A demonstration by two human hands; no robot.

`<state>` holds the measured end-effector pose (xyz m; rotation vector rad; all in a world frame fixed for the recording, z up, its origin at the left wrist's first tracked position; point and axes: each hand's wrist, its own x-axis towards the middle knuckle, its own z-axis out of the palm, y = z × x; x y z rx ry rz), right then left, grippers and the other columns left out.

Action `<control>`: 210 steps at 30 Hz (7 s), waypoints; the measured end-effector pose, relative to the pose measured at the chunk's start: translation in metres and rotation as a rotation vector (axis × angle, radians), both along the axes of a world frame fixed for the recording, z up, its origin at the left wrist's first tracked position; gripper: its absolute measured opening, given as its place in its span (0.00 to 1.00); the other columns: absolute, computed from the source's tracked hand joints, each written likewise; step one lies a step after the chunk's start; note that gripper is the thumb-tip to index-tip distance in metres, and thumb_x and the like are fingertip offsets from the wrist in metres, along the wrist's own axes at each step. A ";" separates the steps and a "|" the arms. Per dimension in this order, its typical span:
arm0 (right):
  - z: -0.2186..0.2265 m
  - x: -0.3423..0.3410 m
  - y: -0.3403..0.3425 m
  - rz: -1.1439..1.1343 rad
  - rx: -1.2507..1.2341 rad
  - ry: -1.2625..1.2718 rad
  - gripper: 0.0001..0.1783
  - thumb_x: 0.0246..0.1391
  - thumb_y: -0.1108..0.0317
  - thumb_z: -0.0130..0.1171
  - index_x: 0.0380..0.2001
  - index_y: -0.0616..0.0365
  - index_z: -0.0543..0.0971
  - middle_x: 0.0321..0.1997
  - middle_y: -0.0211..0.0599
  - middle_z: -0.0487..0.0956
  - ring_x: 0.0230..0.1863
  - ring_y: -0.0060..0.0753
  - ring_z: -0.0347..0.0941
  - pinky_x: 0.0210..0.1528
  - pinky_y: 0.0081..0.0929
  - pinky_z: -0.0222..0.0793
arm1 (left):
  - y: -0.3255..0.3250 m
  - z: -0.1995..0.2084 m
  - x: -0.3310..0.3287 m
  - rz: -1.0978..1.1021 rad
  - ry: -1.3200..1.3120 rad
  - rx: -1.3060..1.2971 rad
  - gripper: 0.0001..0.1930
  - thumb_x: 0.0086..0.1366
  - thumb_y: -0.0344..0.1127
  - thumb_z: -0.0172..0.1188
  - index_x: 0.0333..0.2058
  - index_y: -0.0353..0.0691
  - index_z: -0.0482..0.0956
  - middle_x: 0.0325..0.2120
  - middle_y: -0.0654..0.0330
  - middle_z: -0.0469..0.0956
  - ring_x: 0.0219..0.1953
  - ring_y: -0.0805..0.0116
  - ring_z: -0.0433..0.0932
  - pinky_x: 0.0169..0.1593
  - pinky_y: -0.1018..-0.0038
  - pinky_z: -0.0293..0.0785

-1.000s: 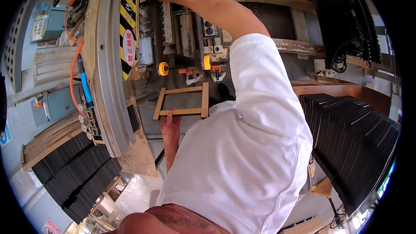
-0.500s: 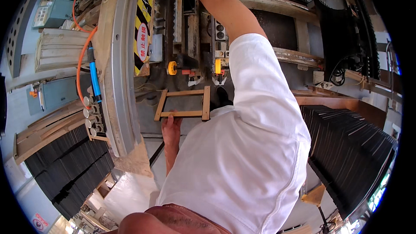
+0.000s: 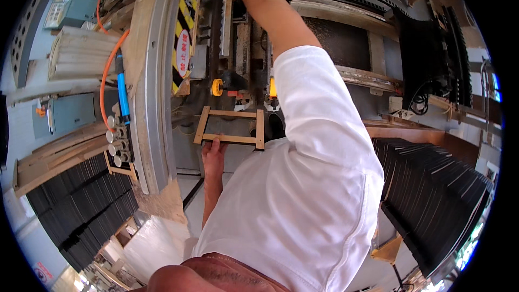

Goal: The person repeatedly picks up small wooden frames and places them into a machine, then removes them and stacks them on a nearby surface. This cycle continues throughout the clip.

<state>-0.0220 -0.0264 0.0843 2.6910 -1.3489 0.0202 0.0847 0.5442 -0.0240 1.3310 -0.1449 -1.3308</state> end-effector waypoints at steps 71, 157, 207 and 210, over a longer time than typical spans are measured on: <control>0.004 -0.021 -0.020 0.082 -0.097 0.187 0.15 0.57 0.65 0.55 0.48 0.51 0.78 0.51 0.32 0.78 0.52 0.43 0.74 0.52 0.59 0.60 | 0.039 -0.063 -0.032 0.037 -0.335 0.206 0.12 0.62 0.32 0.63 0.40 0.29 0.76 0.33 0.59 0.76 0.34 0.72 0.75 0.40 0.75 0.75; -0.320 -0.204 0.682 -0.761 1.157 -0.401 0.13 0.40 0.64 0.69 0.25 0.63 0.82 0.23 0.45 0.81 0.22 0.33 0.74 0.29 0.35 0.71 | 0.159 0.074 0.454 0.649 -0.279 -0.200 0.12 0.67 0.27 0.54 0.46 0.24 0.72 0.40 0.49 0.76 0.42 0.56 0.79 0.52 0.58 0.78; 0.039 -0.299 0.648 -0.355 0.313 -0.863 0.23 0.52 0.80 0.60 0.52 0.66 0.72 0.52 0.48 0.76 0.53 0.38 0.74 0.54 0.29 0.69 | 0.085 -0.010 -0.085 -1.055 -1.087 -0.261 0.24 0.57 0.42 0.61 0.51 0.37 0.74 0.51 0.48 0.74 0.55 0.50 0.72 0.57 0.60 0.69; 0.185 -0.308 0.655 -0.278 -0.162 -0.607 0.21 0.49 0.79 0.64 0.49 0.62 0.76 0.53 0.46 0.77 0.54 0.46 0.73 0.57 0.32 0.67 | 0.067 -0.017 -0.089 -1.026 -1.047 -0.243 0.25 0.60 0.40 0.61 0.54 0.36 0.73 0.52 0.49 0.75 0.54 0.54 0.75 0.57 0.64 0.71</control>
